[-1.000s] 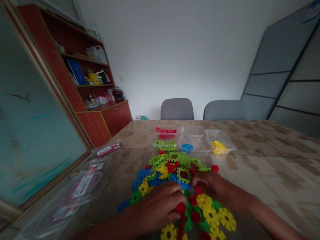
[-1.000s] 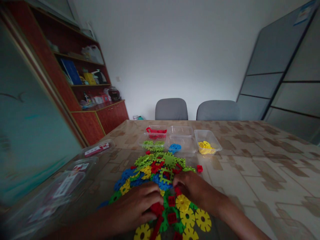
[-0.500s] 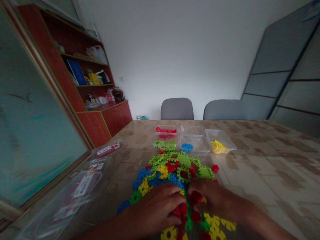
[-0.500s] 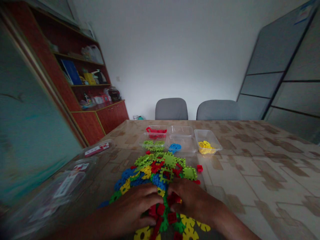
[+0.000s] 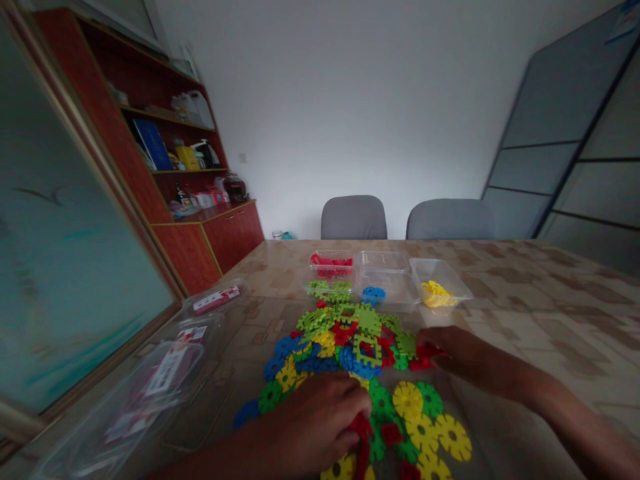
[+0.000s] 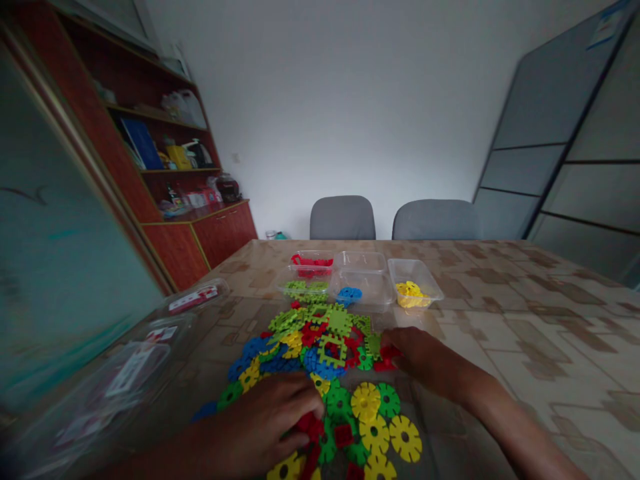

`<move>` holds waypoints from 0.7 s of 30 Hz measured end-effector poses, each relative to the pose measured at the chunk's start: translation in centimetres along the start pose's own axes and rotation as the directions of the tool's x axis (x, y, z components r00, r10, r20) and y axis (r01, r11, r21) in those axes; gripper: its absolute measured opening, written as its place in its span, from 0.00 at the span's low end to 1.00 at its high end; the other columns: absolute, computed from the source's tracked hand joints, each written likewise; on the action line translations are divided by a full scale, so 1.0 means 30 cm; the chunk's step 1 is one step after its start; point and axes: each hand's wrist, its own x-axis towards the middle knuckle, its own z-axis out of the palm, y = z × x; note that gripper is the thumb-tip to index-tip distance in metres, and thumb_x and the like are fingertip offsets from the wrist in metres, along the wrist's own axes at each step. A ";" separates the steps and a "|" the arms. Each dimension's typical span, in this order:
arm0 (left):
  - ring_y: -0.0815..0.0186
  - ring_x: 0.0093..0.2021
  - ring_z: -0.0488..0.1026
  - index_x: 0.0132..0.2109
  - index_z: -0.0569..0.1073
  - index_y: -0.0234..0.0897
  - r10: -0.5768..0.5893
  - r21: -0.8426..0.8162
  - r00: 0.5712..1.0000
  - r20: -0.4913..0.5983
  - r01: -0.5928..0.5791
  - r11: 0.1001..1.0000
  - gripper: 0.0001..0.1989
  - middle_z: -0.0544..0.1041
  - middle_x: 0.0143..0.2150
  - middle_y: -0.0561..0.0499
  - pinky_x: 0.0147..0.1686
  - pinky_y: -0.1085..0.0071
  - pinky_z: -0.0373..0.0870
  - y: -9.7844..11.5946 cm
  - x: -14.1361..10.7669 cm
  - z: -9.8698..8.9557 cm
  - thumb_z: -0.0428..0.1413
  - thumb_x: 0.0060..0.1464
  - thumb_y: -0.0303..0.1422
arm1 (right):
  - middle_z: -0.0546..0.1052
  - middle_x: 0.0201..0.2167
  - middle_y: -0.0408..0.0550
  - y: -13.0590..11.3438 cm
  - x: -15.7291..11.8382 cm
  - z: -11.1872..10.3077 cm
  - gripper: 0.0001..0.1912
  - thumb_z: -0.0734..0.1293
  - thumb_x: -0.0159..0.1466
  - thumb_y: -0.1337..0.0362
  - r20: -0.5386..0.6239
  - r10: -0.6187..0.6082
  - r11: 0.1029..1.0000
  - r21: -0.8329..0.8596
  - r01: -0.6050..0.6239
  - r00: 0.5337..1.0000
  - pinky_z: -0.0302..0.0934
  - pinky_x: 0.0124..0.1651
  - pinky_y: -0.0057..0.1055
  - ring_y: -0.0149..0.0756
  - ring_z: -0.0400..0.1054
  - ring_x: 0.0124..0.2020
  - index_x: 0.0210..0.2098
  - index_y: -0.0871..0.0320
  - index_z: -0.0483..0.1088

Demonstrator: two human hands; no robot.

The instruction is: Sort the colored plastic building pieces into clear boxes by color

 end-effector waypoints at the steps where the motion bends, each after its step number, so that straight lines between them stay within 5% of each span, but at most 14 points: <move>1: 0.64 0.43 0.70 0.40 0.65 0.39 0.002 0.003 1.000 -0.003 -0.002 1.000 0.11 0.72 0.41 0.54 0.38 0.71 0.60 0.003 -0.002 0.001 0.61 0.54 0.27 | 0.77 0.34 0.50 0.007 -0.001 0.001 0.10 0.59 0.63 0.73 0.010 0.015 1.000 -0.001 -0.015 1.000 0.60 0.38 0.33 0.41 0.70 0.35 0.33 0.59 0.72; 6: 0.63 0.43 0.70 0.40 0.66 0.40 0.003 0.024 1.000 0.024 -0.004 1.000 0.10 0.72 0.42 0.53 0.38 0.70 0.61 0.021 -0.009 -0.006 0.60 0.56 0.29 | 0.77 0.35 0.51 -0.011 0.014 0.028 0.11 0.61 0.58 0.76 0.031 0.041 0.998 -0.051 -0.040 0.999 0.61 0.37 0.32 0.41 0.71 0.36 0.33 0.59 0.73; 11: 0.59 0.46 0.70 0.48 0.68 0.43 0.018 0.008 0.999 0.047 -0.018 1.000 0.23 0.72 0.47 0.52 0.41 0.68 0.63 0.024 -0.013 0.017 0.67 0.48 0.43 | 0.77 0.35 0.51 -0.045 0.027 0.048 0.14 0.64 0.56 0.75 0.034 0.025 0.993 -0.113 -0.021 0.999 0.59 0.35 0.30 0.41 0.71 0.34 0.39 0.58 0.75; 15: 0.58 0.47 0.69 0.51 0.68 0.44 0.047 0.037 0.999 0.023 -0.048 0.998 0.24 0.71 0.48 0.50 0.43 0.68 0.63 0.022 -0.013 0.050 0.65 0.50 0.44 | 0.77 0.36 0.48 -0.039 0.033 0.076 0.20 0.65 0.50 0.78 0.023 0.007 0.993 -0.117 -0.004 1.000 0.57 0.34 0.28 0.40 0.71 0.36 0.41 0.56 0.73; 21: 0.62 0.43 0.71 0.42 0.65 0.40 0.095 0.025 0.994 0.060 -0.097 0.995 0.16 0.72 0.43 0.52 0.37 0.71 0.63 0.029 -0.006 0.037 0.64 0.54 0.40 | 0.74 0.31 0.47 -0.048 0.036 0.102 0.07 0.64 0.55 0.76 0.021 0.010 0.989 -0.149 -0.007 1.000 0.53 0.31 0.28 0.36 0.68 0.31 0.30 0.60 0.68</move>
